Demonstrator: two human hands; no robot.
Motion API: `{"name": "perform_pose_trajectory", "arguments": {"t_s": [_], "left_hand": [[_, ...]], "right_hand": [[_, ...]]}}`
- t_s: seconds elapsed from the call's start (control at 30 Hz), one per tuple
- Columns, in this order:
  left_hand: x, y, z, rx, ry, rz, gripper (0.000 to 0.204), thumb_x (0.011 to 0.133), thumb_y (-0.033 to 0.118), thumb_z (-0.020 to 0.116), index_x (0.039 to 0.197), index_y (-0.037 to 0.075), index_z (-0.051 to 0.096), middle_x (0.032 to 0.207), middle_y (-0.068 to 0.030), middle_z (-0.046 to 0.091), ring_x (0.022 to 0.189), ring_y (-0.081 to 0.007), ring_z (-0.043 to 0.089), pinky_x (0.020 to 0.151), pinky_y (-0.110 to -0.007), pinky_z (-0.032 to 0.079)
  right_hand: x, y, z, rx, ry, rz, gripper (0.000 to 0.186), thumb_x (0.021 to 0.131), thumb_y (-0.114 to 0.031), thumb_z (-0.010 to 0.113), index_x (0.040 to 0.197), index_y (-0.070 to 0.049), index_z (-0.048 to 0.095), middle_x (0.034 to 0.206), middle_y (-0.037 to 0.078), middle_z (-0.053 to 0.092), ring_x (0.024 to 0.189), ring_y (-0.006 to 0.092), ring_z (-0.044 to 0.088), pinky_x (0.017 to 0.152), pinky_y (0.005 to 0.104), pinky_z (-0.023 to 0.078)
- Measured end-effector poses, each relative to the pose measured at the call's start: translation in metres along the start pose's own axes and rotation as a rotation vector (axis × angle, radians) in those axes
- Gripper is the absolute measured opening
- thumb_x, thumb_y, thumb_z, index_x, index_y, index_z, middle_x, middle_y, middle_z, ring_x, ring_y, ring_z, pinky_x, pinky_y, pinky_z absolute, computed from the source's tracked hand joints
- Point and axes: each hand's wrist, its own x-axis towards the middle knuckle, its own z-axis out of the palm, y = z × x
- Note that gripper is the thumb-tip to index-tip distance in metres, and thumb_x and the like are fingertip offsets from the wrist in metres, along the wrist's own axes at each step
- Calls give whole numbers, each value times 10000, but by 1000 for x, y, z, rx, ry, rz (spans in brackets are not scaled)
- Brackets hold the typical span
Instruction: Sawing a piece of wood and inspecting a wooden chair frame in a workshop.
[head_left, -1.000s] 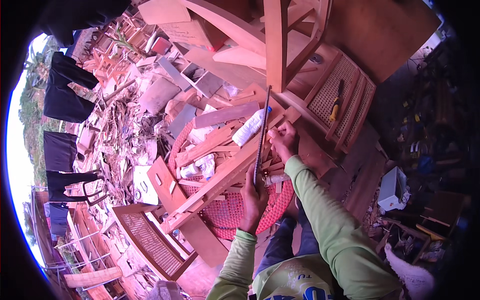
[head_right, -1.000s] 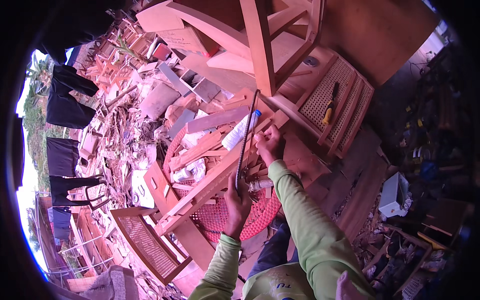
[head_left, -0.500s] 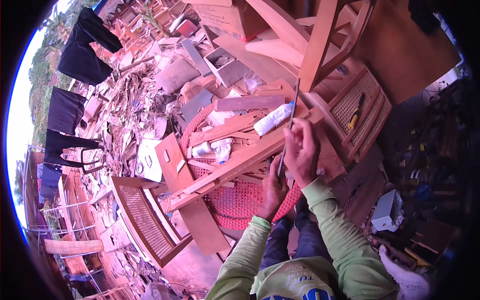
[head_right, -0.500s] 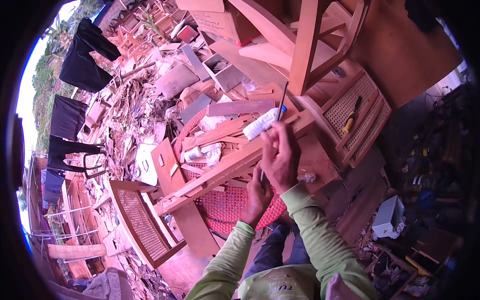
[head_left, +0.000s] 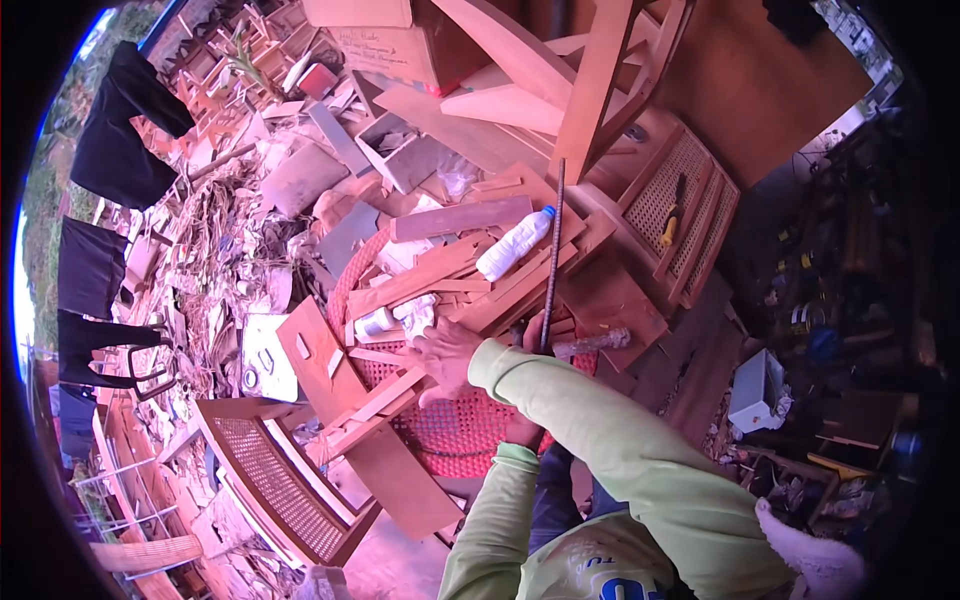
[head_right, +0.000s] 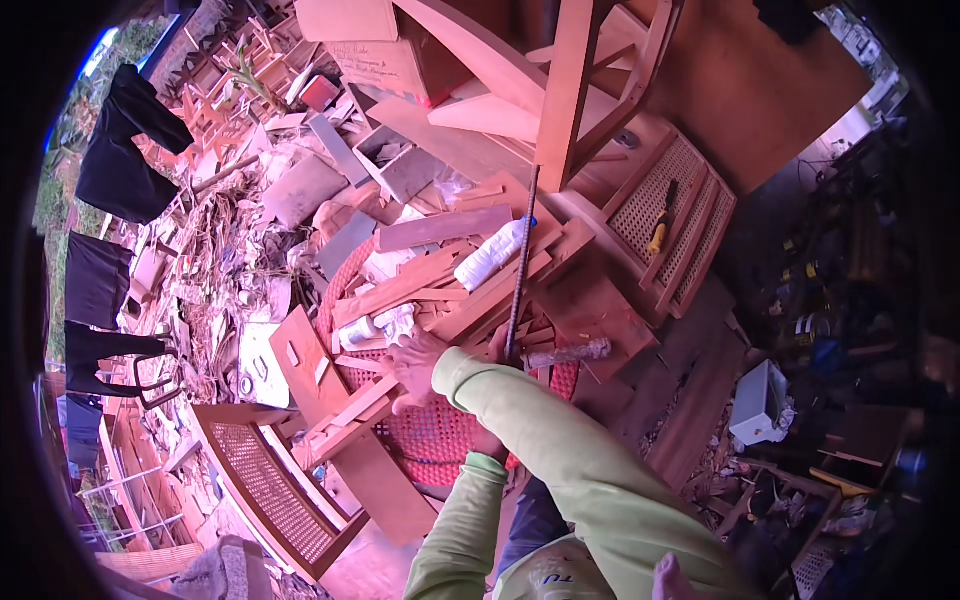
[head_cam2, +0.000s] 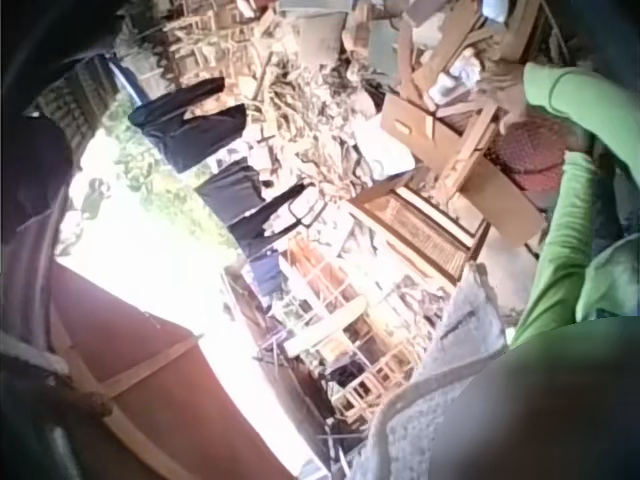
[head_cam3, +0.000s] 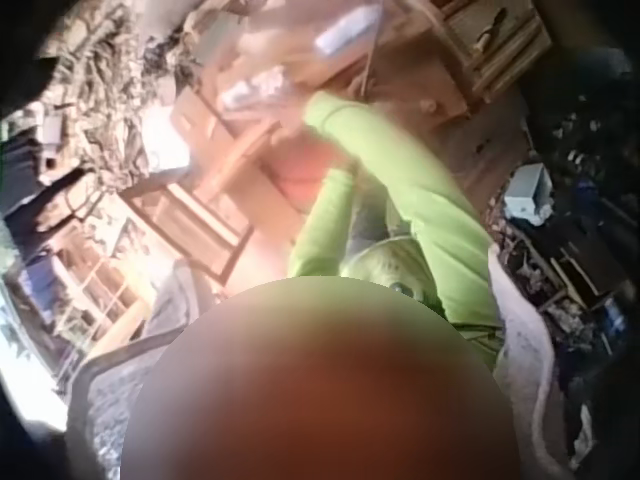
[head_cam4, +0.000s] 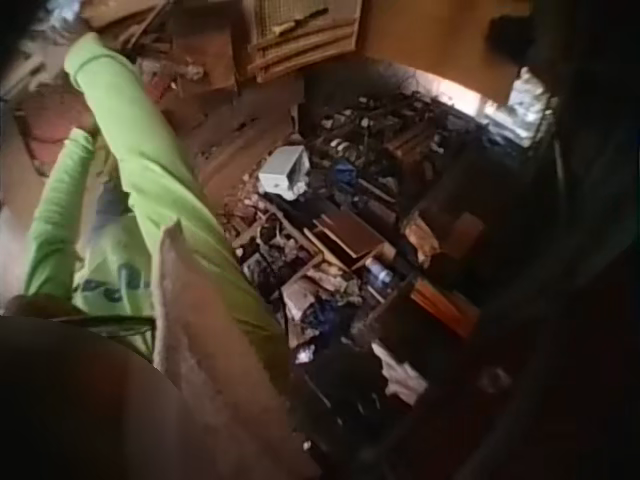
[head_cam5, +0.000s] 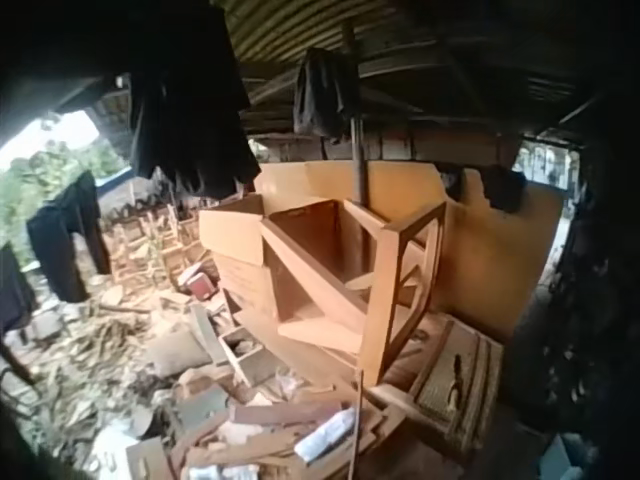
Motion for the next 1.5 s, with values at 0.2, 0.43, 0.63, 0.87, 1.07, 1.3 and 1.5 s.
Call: {"name": "perform_pose_trajectory", "arguments": {"t_s": [0.2, 0.43, 0.63, 0.87, 1.07, 1.3, 1.5], "left_hand": [[88, 82, 2, -788, -198, -560, 604, 1066, 252, 647, 1592, 55, 425, 1606, -157, 500, 1457, -303, 497, 1206, -431, 421], [32, 46, -36, -1104, -63, -746, 604, 1093, 319, 603, 1601, 53, 413, 1599, -151, 502, 1439, -295, 508, 1210, -441, 424], [36, 30, -18, -1423, 61, -906, 612, 1115, 377, 564, 1608, 52, 403, 1593, -146, 503, 1424, -287, 517, 1213, -451, 427], [40, 12, -55, -1532, -16, -986, 543, 1128, 338, 538, 1585, 60, 443, 1515, -113, 560, 1351, -273, 560, 1158, -426, 468], [65, 47, -79, -1170, -34, -820, 499, 1101, 270, 564, 1549, 69, 473, 1339, -129, 596, 1182, -266, 596, 1027, -414, 491], [123, 105, -81, -749, 32, -618, 460, 1070, 192, 595, 1507, 79, 507, 1133, -149, 638, 985, -257, 639, 873, -399, 517], [202, 142, -93, -409, 91, -425, 437, 1043, 125, 621, 1471, 88, 536, 957, -165, 673, 817, -250, 676, 741, -387, 540]], "right_hand": [[-37, 54, 41, -90, 258, 165, 761, 757, -480, 830, 1316, -19, 596, 1212, 180, 635, 1157, 344, 624, 994, 586, 421], [-17, 16, 36, -517, 174, 486, 453, 1041, -264, 466, 1413, -23, 559, 1354, 226, 609, 1310, 460, 532, 1157, 773, 238], [-39, 51, 21, -483, -59, 674, 452, 1061, -264, 444, 1448, -46, 529, 1370, 231, 578, 1356, 503, 473, 1177, 818, 161], [-30, 47, 18, -321, 0, 605, 426, 1060, -269, 435, 1408, -71, 580, 1357, 199, 585, 1343, 457, 489, 1161, 855, 128], [-24, 51, 18, -288, -48, 621, 412, 1076, -289, 406, 1395, -128, 611, 1348, 187, 582, 1336, 441, 492, 1168, 849, 123], [-24, 55, 15, -283, -45, 632, 436, 1079, -272, 394, 1443, -117, 576, 1363, 194, 576, 1343, 447, 490, 1172, 847, 114], [-46, 42, 8, -194, 436, 281, 421, 914, -208, 701, 1292, -43, 617, 1302, 206, 582, 1272, 440, 558, 1110, 699, 377]]}}
